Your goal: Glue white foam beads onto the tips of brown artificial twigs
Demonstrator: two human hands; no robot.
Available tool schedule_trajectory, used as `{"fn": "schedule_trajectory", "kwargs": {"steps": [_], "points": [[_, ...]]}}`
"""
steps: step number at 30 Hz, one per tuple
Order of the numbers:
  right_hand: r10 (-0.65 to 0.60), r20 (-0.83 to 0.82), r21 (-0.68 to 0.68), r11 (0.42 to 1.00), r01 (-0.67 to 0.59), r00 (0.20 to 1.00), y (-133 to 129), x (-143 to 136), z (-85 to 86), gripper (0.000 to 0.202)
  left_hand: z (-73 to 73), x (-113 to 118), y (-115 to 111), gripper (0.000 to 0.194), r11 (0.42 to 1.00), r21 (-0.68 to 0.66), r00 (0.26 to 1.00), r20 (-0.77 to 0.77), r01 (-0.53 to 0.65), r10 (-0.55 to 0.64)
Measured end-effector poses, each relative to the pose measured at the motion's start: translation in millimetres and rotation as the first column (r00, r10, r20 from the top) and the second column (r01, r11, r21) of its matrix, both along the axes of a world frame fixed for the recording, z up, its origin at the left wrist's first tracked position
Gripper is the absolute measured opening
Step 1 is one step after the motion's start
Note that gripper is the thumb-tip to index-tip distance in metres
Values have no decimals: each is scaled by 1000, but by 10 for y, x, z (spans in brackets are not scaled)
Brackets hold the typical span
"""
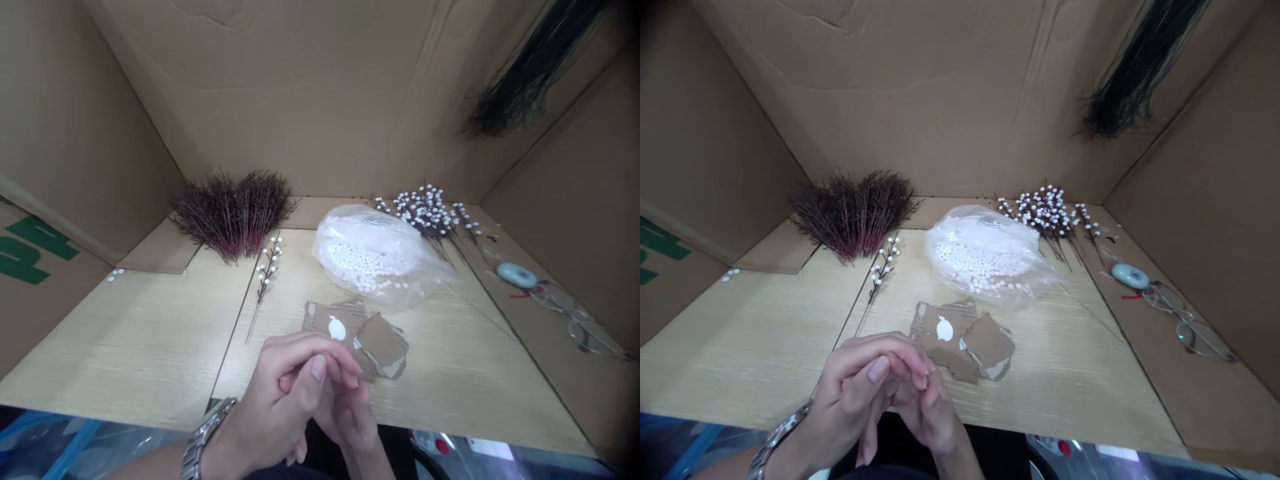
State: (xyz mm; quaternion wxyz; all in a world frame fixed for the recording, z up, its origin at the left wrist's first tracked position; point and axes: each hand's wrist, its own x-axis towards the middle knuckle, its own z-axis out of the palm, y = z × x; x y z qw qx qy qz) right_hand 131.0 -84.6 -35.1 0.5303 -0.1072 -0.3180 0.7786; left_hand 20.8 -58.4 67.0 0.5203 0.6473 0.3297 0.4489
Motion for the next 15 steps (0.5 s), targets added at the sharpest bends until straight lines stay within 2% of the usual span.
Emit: {"fn": "schedule_trajectory", "kwargs": {"steps": [4,8,15], "points": [[-32,-33,69,997,34,999,28,-1,33,62,24,-2,18,35,1000,22,999,-47,-9,11],[18,-98,180,984,0,995,79,10,88,53,4,-28,20,37,1000,17,994,-111,-20,22],[-5,-95,216,976,26,995,131,11,83,49,-12,-57,38,37,998,59,990,-136,-29,37]]}}
